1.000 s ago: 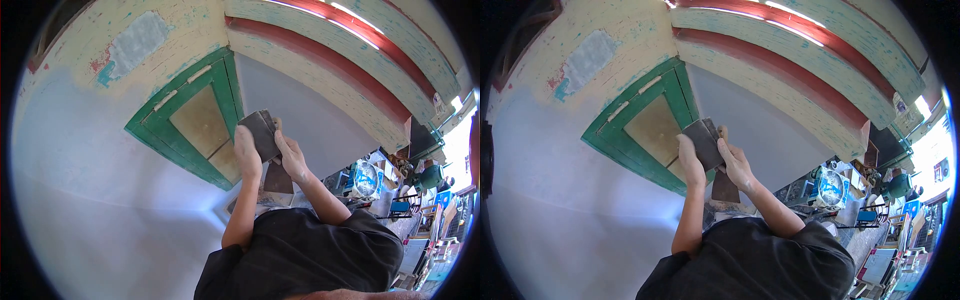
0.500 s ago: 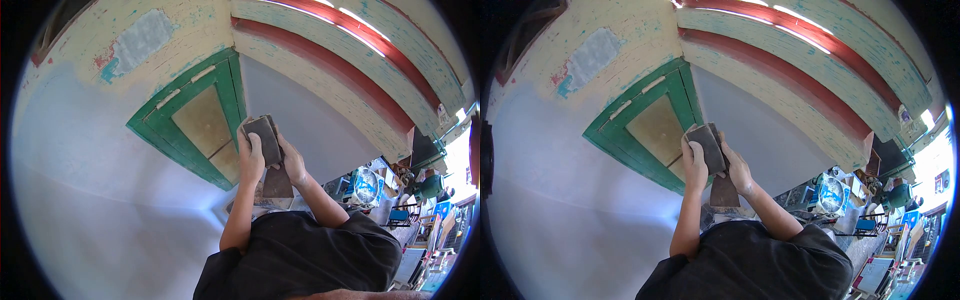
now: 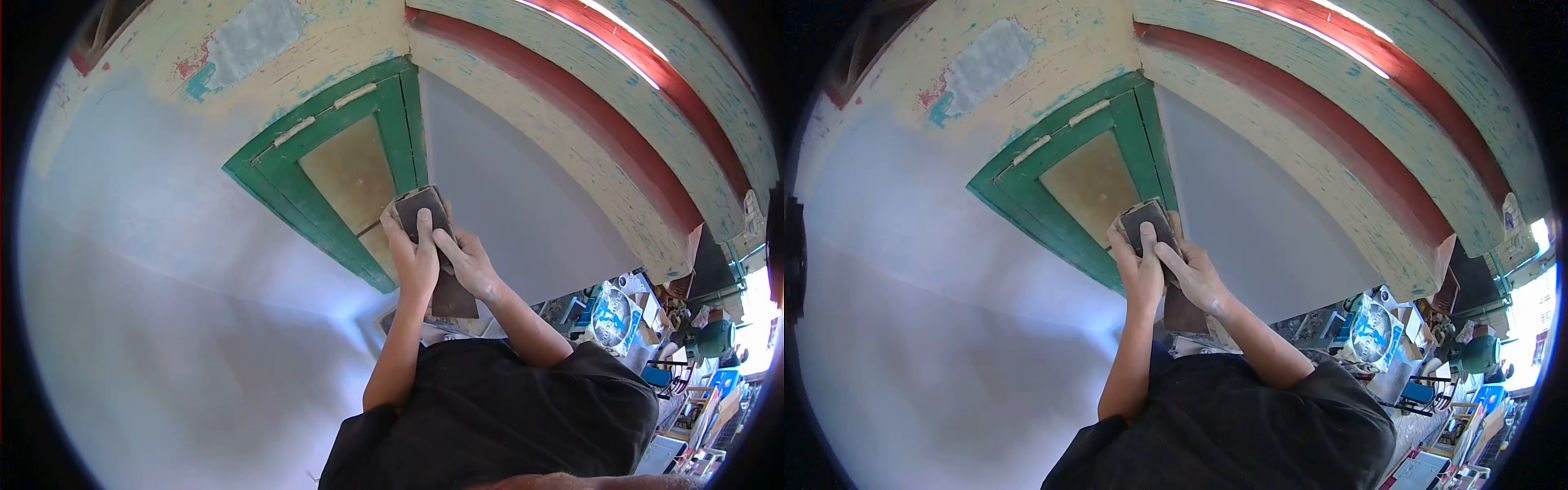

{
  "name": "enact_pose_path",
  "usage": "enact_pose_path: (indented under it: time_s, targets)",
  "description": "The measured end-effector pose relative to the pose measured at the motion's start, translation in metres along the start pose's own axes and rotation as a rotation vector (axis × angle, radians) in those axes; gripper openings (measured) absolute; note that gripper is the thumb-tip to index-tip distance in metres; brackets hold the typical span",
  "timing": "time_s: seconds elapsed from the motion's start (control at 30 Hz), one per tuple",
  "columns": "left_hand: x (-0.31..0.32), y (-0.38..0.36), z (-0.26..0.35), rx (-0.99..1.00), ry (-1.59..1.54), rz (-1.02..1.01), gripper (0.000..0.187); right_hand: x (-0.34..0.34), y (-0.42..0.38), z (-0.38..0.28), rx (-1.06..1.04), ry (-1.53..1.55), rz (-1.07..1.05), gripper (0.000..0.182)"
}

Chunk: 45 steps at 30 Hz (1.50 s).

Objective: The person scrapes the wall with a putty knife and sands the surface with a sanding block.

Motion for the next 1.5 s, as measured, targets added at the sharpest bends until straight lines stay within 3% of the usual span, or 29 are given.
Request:
enact_pose_path:
  time_s: [0.13, 0.2, 0.23, 0.37, 0.47, 0.53, 0.57, 0.63, 0.73, 0.83, 0.9, 0.97, 1.03, 1.1, 1.17, 1.27, 1.33, 1.4, 1.43, 1.5]
  targets:
    - [-0.001, 0.007, -0.017, -0.185, -0.161, -0.097, 0.041, -0.007, 0.003, 0.005, 0.086, 0.182, -0.034, 0.047]
    - [0.017, 0.002, -0.035, -0.474, -0.347, -0.315, 0.032, -0.011, 0.006, 0.013, 0.136, 0.142, -0.05, 0.047]
    - [0.019, 0.004, -0.041, -0.494, -0.4, -0.292, 0.024, -0.013, 0.008, 0.011, 0.131, 0.14, -0.038, 0.047]
    - [0.028, 0.012, -0.051, -0.452, -0.396, -0.254, 0.024, -0.015, 0.008, 0.013, 0.171, 0.179, 0.009, 0.045]
    - [0.026, 0.031, -0.033, -0.313, -0.381, -0.127, 0.028, -0.027, 0.01, 0.0, 0.1, 0.125, 0.073, 0.056]
    - [0.015, 0.058, 0.0, 0.014, -0.107, 0.019, 0.029, -0.037, 0.002, -0.013, 0.033, 0.068, 0.12, 0.061]
    - [0.02, 0.072, 0.005, 0.017, -0.114, 0.011, 0.029, -0.046, -0.005, -0.024, 0.0, -0.064, 0.179, 0.062]
    - [0.021, 0.091, 0.061, 0.523, 0.18, 0.223, 0.025, -0.053, -0.022, -0.046, -0.036, -0.2, 0.245, 0.065]
    - [0.044, 0.131, 0.094, 0.662, 0.253, 0.379, 0.02, -0.072, -0.064, -0.102, -0.414, -0.489, 0.576, 0.067]
    - [0.079, 0.169, 0.097, 0.672, 0.165, 0.426, 0.02, -0.083, -0.11, -0.142, -0.624, -0.555, 0.83, 0.057]
    - [0.099, 0.18, 0.093, 0.609, 0.119, 0.415, 0.019, -0.087, -0.149, -0.166, -0.922, -0.783, 1.077, 0.042]
    - [0.115, 0.181, 0.086, 0.55, 0.07, 0.398, 0.02, -0.078, -0.178, -0.191, -1.127, -0.921, 1.161, 0.03]
    - [0.127, 0.161, 0.094, 0.742, 0.162, 0.437, 0.02, -0.082, -0.196, -0.202, -1.16, -0.998, 1.234, 0.033]
    - [0.131, 0.152, 0.087, 0.759, 0.118, 0.46, 0.019, -0.088, -0.208, -0.212, -1.182, -1.08, 1.303, 0.038]
    - [0.133, 0.138, 0.079, 0.774, 0.075, 0.479, 0.018, -0.079, -0.207, -0.218, -1.012, -1.551, 1.506, 0.033]
    - [0.138, 0.119, 0.078, 0.845, 0.122, 0.469, 0.016, -0.068, -0.178, -0.233, -1.03, -1.688, 1.43, 0.032]
    - [0.137, 0.119, 0.08, 0.93, 0.136, 0.473, 0.015, -0.075, -0.169, -0.23, -0.995, -1.663, 1.427, 0.027]
    - [0.134, 0.145, 0.088, 0.953, 0.178, 0.479, 0.015, -0.073, -0.15, -0.235, -0.971, -1.735, 1.292, 0.024]
    - [0.133, 0.157, 0.096, 0.987, 0.22, 0.493, 0.015, -0.09, -0.151, -0.226, -1.016, -1.539, 1.289, 0.021]
    - [0.133, 0.171, 0.096, 0.955, 0.189, 0.478, 0.015, -0.102, -0.148, -0.225, -1.014, -1.519, 1.314, 0.023]
Point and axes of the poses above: each hand's wrist, its own y-axis towards the middle knuckle, its own x-axis out of the palm, z = x × y, the point moved 9 cm from there along y, towards the middle knuckle, and after that the axes turned 5 degrees about y, right-handed, at the moved point
